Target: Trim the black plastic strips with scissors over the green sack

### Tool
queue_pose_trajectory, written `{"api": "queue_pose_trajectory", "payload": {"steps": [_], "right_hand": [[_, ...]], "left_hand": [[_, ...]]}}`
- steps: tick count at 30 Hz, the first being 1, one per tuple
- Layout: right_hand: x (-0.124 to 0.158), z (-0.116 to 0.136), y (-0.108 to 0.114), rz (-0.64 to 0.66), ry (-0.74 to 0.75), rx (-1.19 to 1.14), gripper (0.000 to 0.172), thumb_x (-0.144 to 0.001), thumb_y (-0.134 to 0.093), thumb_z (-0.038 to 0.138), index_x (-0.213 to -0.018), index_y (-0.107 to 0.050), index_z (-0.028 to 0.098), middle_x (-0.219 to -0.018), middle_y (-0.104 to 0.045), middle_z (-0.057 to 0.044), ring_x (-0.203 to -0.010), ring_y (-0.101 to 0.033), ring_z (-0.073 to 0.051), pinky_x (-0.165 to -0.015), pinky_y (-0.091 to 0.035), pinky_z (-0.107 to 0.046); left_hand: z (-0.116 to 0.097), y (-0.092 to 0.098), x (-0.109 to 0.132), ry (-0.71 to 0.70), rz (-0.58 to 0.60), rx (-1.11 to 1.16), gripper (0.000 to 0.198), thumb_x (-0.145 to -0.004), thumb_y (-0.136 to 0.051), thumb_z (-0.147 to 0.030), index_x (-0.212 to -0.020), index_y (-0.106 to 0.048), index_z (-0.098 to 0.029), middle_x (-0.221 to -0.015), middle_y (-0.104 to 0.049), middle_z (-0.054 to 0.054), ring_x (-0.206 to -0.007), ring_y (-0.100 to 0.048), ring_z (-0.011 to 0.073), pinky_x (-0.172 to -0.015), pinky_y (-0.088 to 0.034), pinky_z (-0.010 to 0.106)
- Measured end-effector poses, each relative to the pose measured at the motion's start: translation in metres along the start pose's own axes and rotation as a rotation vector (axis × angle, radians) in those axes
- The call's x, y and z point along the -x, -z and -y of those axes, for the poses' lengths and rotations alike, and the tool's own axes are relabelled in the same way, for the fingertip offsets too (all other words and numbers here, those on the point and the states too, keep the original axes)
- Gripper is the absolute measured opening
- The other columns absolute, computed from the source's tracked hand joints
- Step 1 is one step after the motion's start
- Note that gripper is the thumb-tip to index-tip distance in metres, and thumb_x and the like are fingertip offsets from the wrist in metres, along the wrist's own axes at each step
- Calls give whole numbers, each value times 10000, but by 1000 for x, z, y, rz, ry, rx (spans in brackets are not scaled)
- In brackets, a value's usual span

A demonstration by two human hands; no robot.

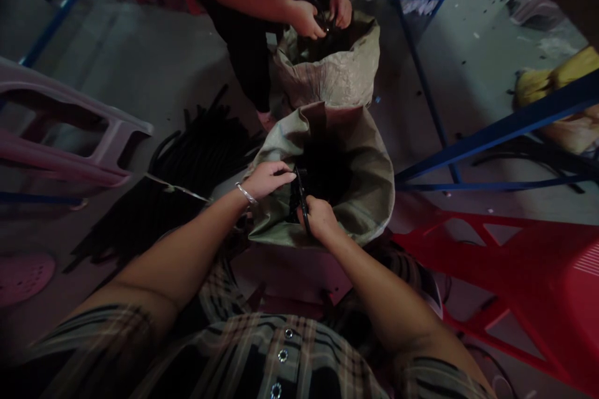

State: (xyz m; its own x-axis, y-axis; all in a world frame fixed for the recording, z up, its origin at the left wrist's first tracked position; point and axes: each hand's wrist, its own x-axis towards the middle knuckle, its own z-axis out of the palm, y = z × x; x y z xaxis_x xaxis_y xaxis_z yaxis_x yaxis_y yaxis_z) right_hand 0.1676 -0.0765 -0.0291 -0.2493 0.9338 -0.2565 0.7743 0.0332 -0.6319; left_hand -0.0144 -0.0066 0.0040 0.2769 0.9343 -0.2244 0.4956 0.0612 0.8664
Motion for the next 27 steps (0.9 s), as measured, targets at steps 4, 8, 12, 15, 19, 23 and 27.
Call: {"api": "queue_pose_trajectory", "payload": {"steps": [4,8,12,15,19,23,27], "right_hand": [[-1,-1,-5,-13,1,-59,202,-786,-459,302,-651,-542,178,-581,-545,-3,-535,-464,-109,-501,-280,-215],[0,-2,-10,-1,-9,-107,201,-770,-471,301,-619,-517,177,-564,-529,1,-527,-459,-103,-492,-280,-210],[1,-2,-13,7,-30,-157,208,-756,-464,313,-598,-493,181,-544,-498,12,-515,-453,-101,-484,-282,-206],[2,-2,-13,12,-52,-191,207,-743,-458,309,-579,-479,184,-540,-491,15,-513,-452,-100,-483,-286,-207],[2,-2,-13,19,-79,-223,213,-734,-459,316,-563,-462,188,-523,-475,22,-498,-440,-98,-470,-279,-207],[3,-3,-15,27,-95,-262,232,-744,-459,336,-566,-467,187,-516,-480,24,-489,-433,-94,-457,-279,-202],[4,-4,-16,17,-105,-265,247,-749,-469,347,-563,-465,185,-507,-476,24,-482,-428,-92,-453,-280,-202]], "left_hand": [[-1,0,0,18,2,-30,278,-751,-578,-397,-779,-653,-131,-554,-539,-22,-509,-459,88,-514,-350,208],[2,0,-1,27,10,-67,274,-751,-579,-397,-764,-661,-136,-537,-533,-25,-518,-456,92,-531,-353,211],[4,-1,-3,33,10,-111,269,-738,-597,-399,-740,-666,-138,-540,-542,-19,-561,-479,105,-569,-367,218],[4,-1,-4,40,15,-127,270,-735,-598,-399,-735,-667,-138,-539,-545,-16,-562,-485,109,-569,-368,220],[3,-1,-5,53,29,-134,284,-742,-581,-409,-725,-664,-137,-523,-540,-17,-532,-477,106,-546,-358,219],[5,-2,-5,40,26,-138,289,-732,-588,-416,-710,-664,-137,-523,-545,-16,-532,-476,104,-544,-357,217],[5,-3,-6,45,33,-134,298,-732,-586,-422,-721,-668,-136,-516,-544,-16,-516,-473,100,-524,-351,214]]}}
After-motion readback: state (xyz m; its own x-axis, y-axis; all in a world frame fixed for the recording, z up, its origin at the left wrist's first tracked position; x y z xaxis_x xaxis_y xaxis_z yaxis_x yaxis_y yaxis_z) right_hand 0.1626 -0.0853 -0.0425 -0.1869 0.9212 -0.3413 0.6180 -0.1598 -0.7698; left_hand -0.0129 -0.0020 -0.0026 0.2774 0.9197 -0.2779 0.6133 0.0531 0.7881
